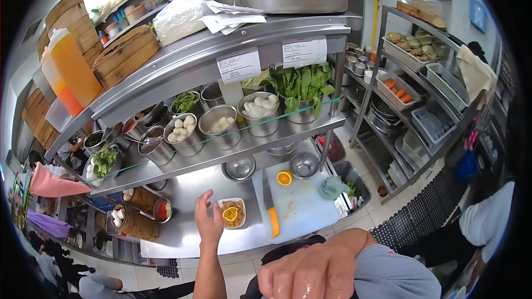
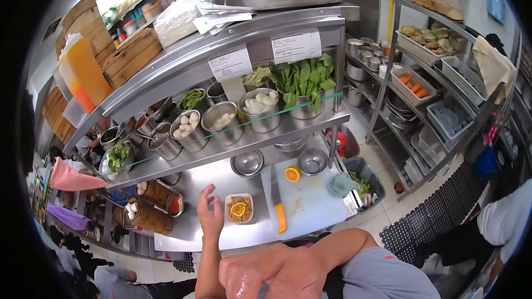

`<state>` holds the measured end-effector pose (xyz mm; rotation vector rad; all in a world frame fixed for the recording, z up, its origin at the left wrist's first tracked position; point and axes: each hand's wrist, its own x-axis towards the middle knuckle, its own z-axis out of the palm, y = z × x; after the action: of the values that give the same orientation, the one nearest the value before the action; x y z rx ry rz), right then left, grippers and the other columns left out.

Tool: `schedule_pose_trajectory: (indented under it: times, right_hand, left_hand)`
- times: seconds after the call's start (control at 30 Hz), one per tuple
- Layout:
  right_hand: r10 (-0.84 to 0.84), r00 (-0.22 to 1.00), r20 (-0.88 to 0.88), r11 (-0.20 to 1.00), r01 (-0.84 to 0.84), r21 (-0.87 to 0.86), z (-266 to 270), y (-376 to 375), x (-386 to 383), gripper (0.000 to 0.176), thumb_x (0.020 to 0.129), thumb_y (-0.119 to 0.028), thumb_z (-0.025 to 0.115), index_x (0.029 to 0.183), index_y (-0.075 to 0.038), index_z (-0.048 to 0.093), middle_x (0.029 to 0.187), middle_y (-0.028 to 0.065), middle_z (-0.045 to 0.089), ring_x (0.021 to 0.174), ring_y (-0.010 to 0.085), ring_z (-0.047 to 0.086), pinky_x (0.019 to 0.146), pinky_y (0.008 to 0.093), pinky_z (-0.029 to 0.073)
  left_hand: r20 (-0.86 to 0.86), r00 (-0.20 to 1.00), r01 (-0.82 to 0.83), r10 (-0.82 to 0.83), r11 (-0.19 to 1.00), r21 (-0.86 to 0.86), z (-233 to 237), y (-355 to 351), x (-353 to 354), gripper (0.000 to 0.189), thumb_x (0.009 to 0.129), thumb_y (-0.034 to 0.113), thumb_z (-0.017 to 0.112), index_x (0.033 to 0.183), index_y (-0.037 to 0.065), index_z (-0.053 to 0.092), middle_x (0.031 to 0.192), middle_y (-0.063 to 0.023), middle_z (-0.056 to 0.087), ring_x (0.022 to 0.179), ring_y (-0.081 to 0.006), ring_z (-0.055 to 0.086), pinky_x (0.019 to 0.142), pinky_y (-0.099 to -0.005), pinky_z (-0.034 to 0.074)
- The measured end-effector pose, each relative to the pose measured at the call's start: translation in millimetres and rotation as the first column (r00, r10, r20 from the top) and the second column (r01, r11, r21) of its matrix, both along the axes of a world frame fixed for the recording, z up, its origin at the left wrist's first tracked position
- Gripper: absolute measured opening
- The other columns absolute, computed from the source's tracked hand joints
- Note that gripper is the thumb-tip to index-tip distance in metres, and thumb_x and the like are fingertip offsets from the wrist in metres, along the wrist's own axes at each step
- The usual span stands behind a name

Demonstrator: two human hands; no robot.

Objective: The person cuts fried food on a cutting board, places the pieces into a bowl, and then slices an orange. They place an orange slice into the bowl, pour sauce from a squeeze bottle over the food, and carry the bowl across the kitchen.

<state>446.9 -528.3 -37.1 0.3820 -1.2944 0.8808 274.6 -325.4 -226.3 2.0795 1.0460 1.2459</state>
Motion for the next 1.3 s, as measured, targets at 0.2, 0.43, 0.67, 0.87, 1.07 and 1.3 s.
schedule_pose_trajectory:
  times: [0.2, 0.43, 0.67, 0.87, 1.07, 1.3]
  right_hand:
    - [-0.123, 0.988, 0.092, 0.983, 0.134, -0.125, -15.6, -4.4, 9.7, 0.018, 0.105, -0.017, 0.062, 0.105, -0.002, 0.072, 0.119, 0.0196, 0.062, 0.103, 0.0356, 0.063, 0.092, 0.0480, 0.048]
    - [-0.545, -0.043, 0.837, -0.130, 0.991, -0.034, -178.6, 55.1, 151.1, 0.034, 0.093, -0.008, 0.067, 0.126, 0.001, 0.067, 0.131, 0.0196, 0.059, 0.118, 0.0342, 0.062, 0.102, 0.0410, 0.050]
    - [0.243, -0.150, 0.958, -0.390, 0.889, 0.238, -452.5, -14.7, 272.6, 0.034, 0.085, -0.013, 0.073, 0.116, 0.000, 0.073, 0.113, 0.0234, 0.068, 0.108, 0.0446, 0.067, 0.094, 0.0474, 0.055]
    - [0.021, -0.346, 0.938, -0.580, 0.760, 0.293, -504.3, -26.5, 269.3, 0.011, 0.081, -0.003, 0.068, 0.089, 0.003, 0.073, 0.088, 0.0201, 0.068, 0.089, 0.0412, 0.067, 0.082, 0.0508, 0.053]
    - [0.149, -0.287, 0.946, -0.495, 0.806, 0.323, -510.5, -35.2, 273.5, 0.011, 0.080, -0.008, 0.071, 0.084, 0.001, 0.068, 0.112, 0.0222, 0.065, 0.104, 0.0428, 0.064, 0.095, 0.0494, 0.051]
    - [0.004, -0.351, 0.936, -0.512, 0.804, 0.303, -524.3, -47.7, 248.7, 0.038, 0.091, -0.014, 0.067, 0.126, -0.002, 0.057, 0.146, 0.0272, 0.048, 0.138, 0.0469, 0.045, 0.117, 0.0555, 0.034]
  left_hand:
    - [0.051, 0.999, 0.009, -0.012, 0.999, 0.053, 22.4, 9.4, -24.7, 0.037, 0.092, -0.006, 0.060, 0.128, 0.000, 0.065, 0.125, -0.0171, 0.068, 0.116, -0.0324, 0.066, 0.096, -0.0427, 0.054]
    - [0.114, 0.993, -0.097, 0.034, 0.785, 0.612, 165.0, 43.7, -90.0, 0.036, 0.092, -0.006, 0.061, 0.127, -0.002, 0.063, 0.121, -0.0184, 0.070, 0.112, -0.0318, 0.067, 0.099, -0.0406, 0.052]
    - [0.424, 0.902, -0.351, 0.080, 0.707, 0.614, 350.3, 123.8, -110.8, 0.049, 0.099, 0.009, 0.066, 0.144, -0.001, 0.049, 0.137, -0.0155, 0.061, 0.118, -0.0244, 0.064, 0.099, -0.0360, 0.052]
    - [0.350, 0.875, -0.481, 0.334, 0.678, 0.556, 433.3, 199.2, -95.5, 0.073, 0.093, 0.039, 0.078, 0.149, 0.004, 0.045, 0.138, -0.0213, 0.061, 0.128, -0.0311, 0.061, 0.102, -0.0467, 0.052]
    - [0.215, 0.538, -0.730, 0.815, 0.323, 0.602, 433.6, 214.7, -41.2, 0.118, 0.078, 0.065, 0.082, 0.163, 0.008, 0.023, 0.150, -0.0293, 0.050, 0.138, -0.0465, 0.051, 0.112, -0.0582, 0.044]
    - [0.097, 0.478, -0.773, 0.873, 0.366, 0.518, 418.1, 225.2, -44.4, 0.124, 0.079, 0.069, 0.078, 0.166, 0.010, 0.013, 0.151, -0.0334, 0.046, 0.142, -0.0502, 0.045, 0.117, -0.0579, 0.039]
